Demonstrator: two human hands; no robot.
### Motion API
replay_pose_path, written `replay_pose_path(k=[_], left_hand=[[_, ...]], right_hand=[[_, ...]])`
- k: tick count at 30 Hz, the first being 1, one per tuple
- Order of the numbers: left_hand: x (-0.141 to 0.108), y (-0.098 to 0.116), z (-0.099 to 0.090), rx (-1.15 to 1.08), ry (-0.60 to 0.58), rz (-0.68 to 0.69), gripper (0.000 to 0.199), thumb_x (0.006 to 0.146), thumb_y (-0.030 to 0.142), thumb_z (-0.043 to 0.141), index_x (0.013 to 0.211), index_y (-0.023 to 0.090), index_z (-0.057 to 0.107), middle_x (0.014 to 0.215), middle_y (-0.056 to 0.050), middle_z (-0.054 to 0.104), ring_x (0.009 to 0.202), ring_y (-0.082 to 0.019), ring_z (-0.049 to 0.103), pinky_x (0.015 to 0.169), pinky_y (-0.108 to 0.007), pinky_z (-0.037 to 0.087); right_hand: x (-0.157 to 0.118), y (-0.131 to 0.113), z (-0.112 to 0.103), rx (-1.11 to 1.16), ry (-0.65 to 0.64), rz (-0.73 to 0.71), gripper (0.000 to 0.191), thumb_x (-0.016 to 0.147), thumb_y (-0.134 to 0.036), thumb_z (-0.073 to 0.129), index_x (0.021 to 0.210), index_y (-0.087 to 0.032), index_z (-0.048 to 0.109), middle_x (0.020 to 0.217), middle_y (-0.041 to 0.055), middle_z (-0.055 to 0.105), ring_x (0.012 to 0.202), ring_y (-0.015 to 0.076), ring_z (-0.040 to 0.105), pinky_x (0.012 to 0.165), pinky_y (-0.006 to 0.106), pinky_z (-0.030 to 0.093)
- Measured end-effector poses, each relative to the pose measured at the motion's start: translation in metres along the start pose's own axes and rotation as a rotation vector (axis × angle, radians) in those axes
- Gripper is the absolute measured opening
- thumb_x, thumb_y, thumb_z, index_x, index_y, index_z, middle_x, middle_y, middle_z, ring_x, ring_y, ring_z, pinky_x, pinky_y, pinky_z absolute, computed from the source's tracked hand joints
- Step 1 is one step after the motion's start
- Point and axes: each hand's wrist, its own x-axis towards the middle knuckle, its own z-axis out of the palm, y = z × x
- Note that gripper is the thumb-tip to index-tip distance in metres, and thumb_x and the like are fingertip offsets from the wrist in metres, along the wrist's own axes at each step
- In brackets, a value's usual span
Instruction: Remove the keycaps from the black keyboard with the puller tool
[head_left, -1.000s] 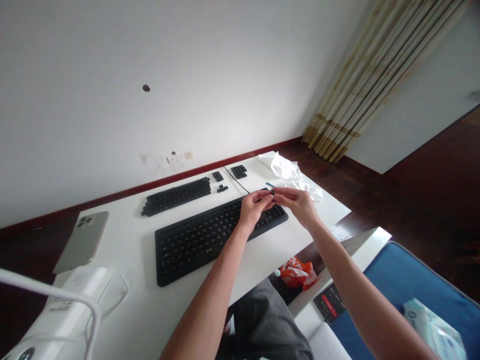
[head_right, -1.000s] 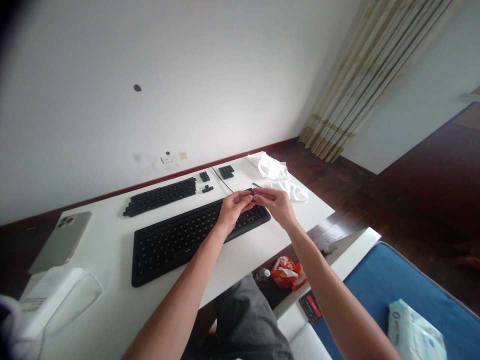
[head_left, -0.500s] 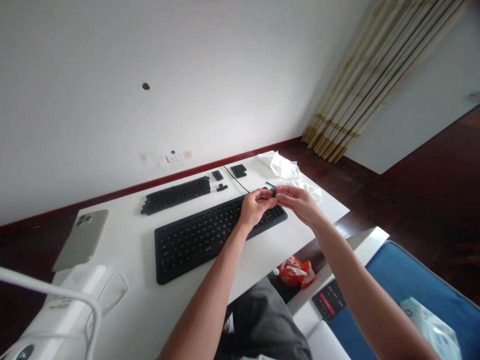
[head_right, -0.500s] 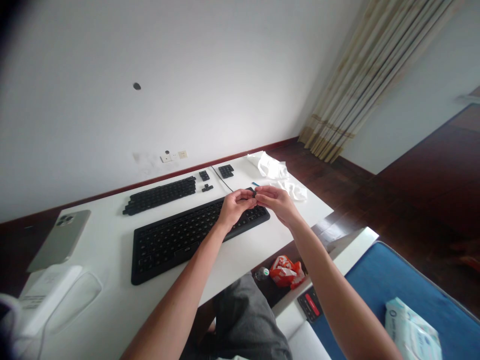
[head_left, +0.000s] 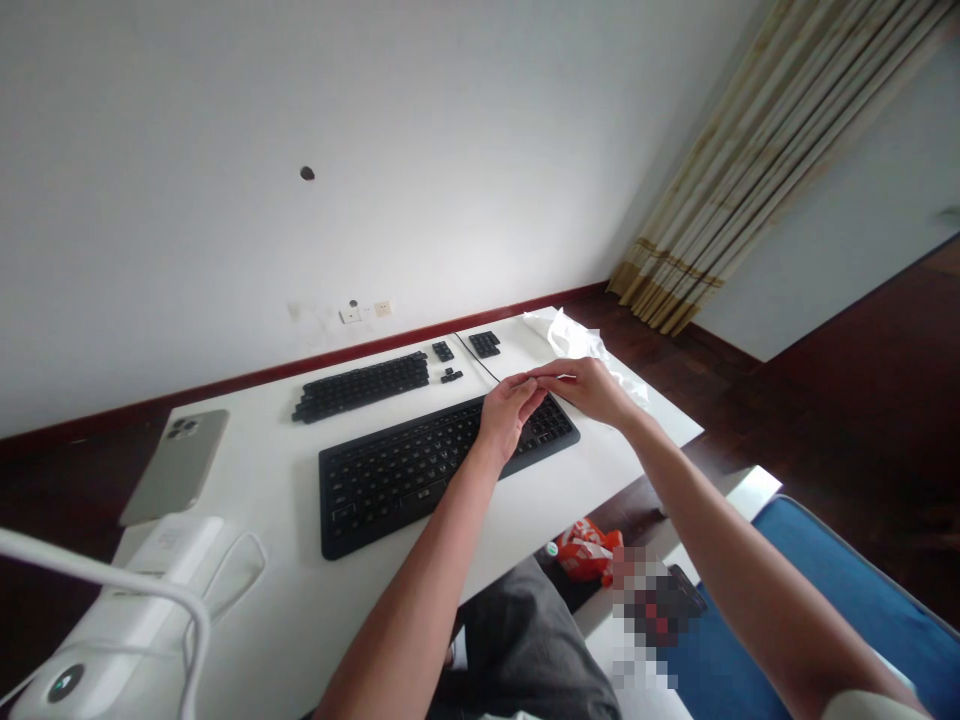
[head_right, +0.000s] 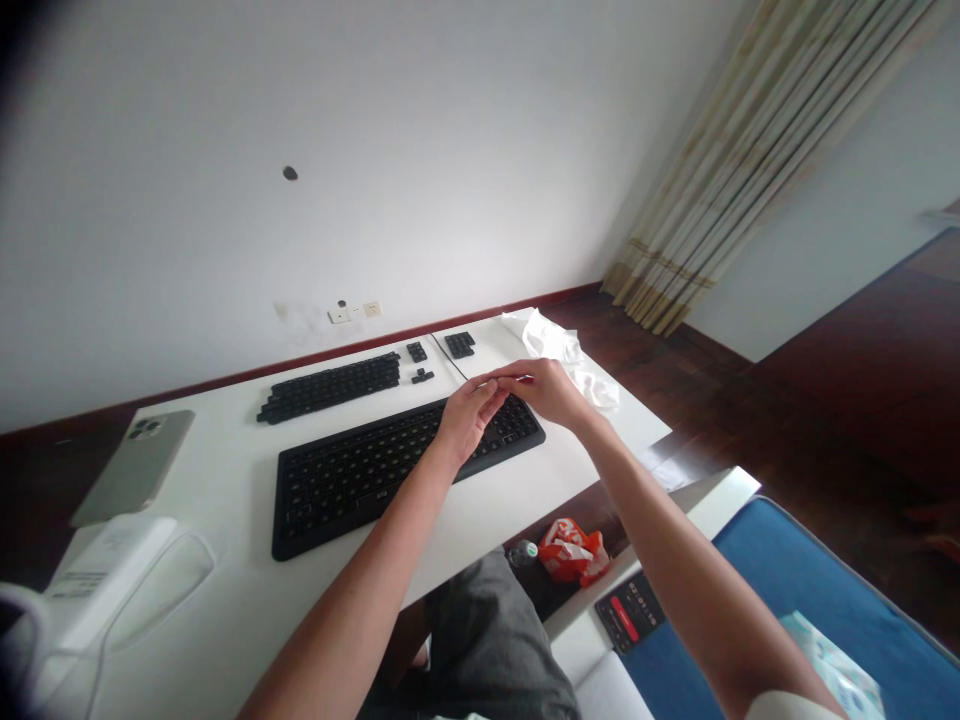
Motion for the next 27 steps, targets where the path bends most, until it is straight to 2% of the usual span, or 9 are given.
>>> replay_pose_path(k=[4,8,12,14,18,23,27], left_hand=[[0.007,0.021,-0.01,-0.026,0.166,0.138,0.027,0.075,0.02,0.088,0.095,0.011,0.073,0.09,-0.005,0.076,0.087,-0.012,0.074,0.105,-0.033,0.054],[0.015,0.046,-0.024,-0.035,0.259,0.263,0.02,0.078,0.018,0.086,0.093,0.01,0.076,0.094,-0.007,0.078,0.09,-0.014,0.075,0.105,-0.032,0.055],[0.023,0.058,-0.038,-0.033,0.405,0.349,0.014,0.08,0.015,0.083,0.092,0.009,0.077,0.095,-0.009,0.078,0.088,-0.014,0.075,0.103,-0.034,0.057],[0.026,0.06,-0.043,-0.013,0.451,0.369,0.014,0.081,0.015,0.082,0.093,0.01,0.078,0.097,-0.01,0.078,0.088,-0.015,0.075,0.102,-0.034,0.057],[0.025,0.061,-0.042,0.012,0.454,0.369,0.015,0.081,0.016,0.082,0.094,0.01,0.078,0.098,-0.011,0.078,0.091,-0.016,0.075,0.102,-0.034,0.058],[0.022,0.06,-0.031,0.046,0.429,0.36,0.017,0.078,0.016,0.084,0.092,0.01,0.077,0.097,-0.009,0.077,0.087,-0.014,0.075,0.1,-0.033,0.058],[0.025,0.057,-0.032,0.136,0.418,0.401,0.026,0.073,0.023,0.088,0.094,0.011,0.076,0.092,-0.007,0.077,0.083,-0.014,0.074,0.096,-0.034,0.059]], right_hand=[[0.034,-0.004,0.028,0.118,0.005,-0.032,0.025,0.089,-0.034,0.068,0.107,-0.026,0.084,0.102,0.0032,0.082,0.097,0.0269,0.076,0.089,0.038,0.061],[0.073,-0.004,0.059,0.287,-0.055,-0.095,0.026,0.084,-0.04,0.074,0.104,-0.026,0.084,0.104,0.0031,0.081,0.102,0.0281,0.076,0.095,0.041,0.061],[0.098,0.004,0.087,0.484,-0.072,-0.084,0.035,0.077,-0.049,0.081,0.1,-0.022,0.083,0.1,0.0062,0.081,0.095,0.0284,0.076,0.093,0.045,0.062],[0.103,0.009,0.097,0.533,-0.071,-0.092,0.039,0.076,-0.051,0.082,0.099,-0.02,0.082,0.1,0.0078,0.081,0.097,0.0289,0.076,0.094,0.046,0.061],[0.101,0.021,0.105,0.593,-0.05,-0.058,0.041,0.075,-0.051,0.084,0.099,-0.019,0.081,0.101,0.0085,0.081,0.1,0.0287,0.075,0.097,0.045,0.06],[0.096,0.031,0.103,0.642,0.003,-0.015,0.04,0.079,-0.054,0.082,0.1,-0.019,0.081,0.094,0.0075,0.08,0.084,0.0234,0.074,0.083,0.038,0.063],[0.093,0.027,0.102,0.641,0.037,-0.009,0.043,0.08,-0.057,0.081,0.097,-0.017,0.081,0.088,0.0073,0.078,0.078,0.0203,0.071,0.077,0.034,0.061]])
